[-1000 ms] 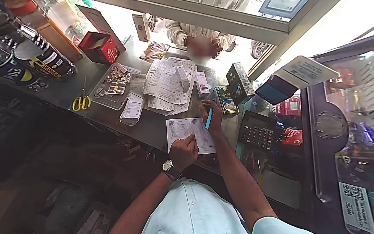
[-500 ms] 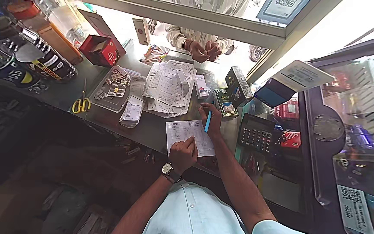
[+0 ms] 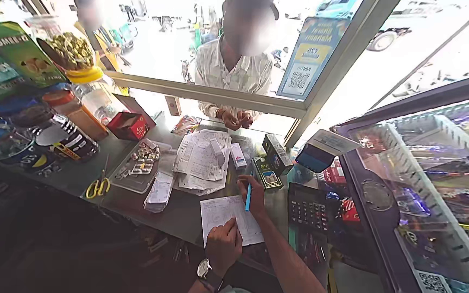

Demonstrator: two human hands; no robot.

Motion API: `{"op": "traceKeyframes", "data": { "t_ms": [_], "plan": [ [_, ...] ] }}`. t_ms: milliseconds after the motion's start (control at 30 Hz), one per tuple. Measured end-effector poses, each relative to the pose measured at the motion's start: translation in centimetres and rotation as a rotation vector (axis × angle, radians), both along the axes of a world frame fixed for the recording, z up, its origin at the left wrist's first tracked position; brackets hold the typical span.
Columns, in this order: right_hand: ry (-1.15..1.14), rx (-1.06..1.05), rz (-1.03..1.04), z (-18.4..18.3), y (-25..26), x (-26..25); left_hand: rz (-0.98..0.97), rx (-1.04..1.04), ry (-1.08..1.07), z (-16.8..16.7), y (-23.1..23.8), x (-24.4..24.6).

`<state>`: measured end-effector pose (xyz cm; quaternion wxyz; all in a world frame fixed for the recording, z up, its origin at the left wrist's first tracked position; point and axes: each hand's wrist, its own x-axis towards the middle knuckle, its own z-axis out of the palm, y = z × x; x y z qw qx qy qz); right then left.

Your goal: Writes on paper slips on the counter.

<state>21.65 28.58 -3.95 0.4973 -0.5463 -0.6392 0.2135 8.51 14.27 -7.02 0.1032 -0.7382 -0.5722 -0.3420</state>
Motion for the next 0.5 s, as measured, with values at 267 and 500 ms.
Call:
{"op": "traceKeyframes", "data": {
  "t_ms": [267,500],
  "plan": [
    [-0.013,-0.026,-0.022,-0.36,-0.06,-0.02,-0.003,-0.027,0.009,0.39,-0.26,-0.09],
    [0.024,-0.058,-0.003,0.09,-0.08,0.0,-0.02,-0.031,-0.007,0.38,-0.13,-0.08]
  ]
}}
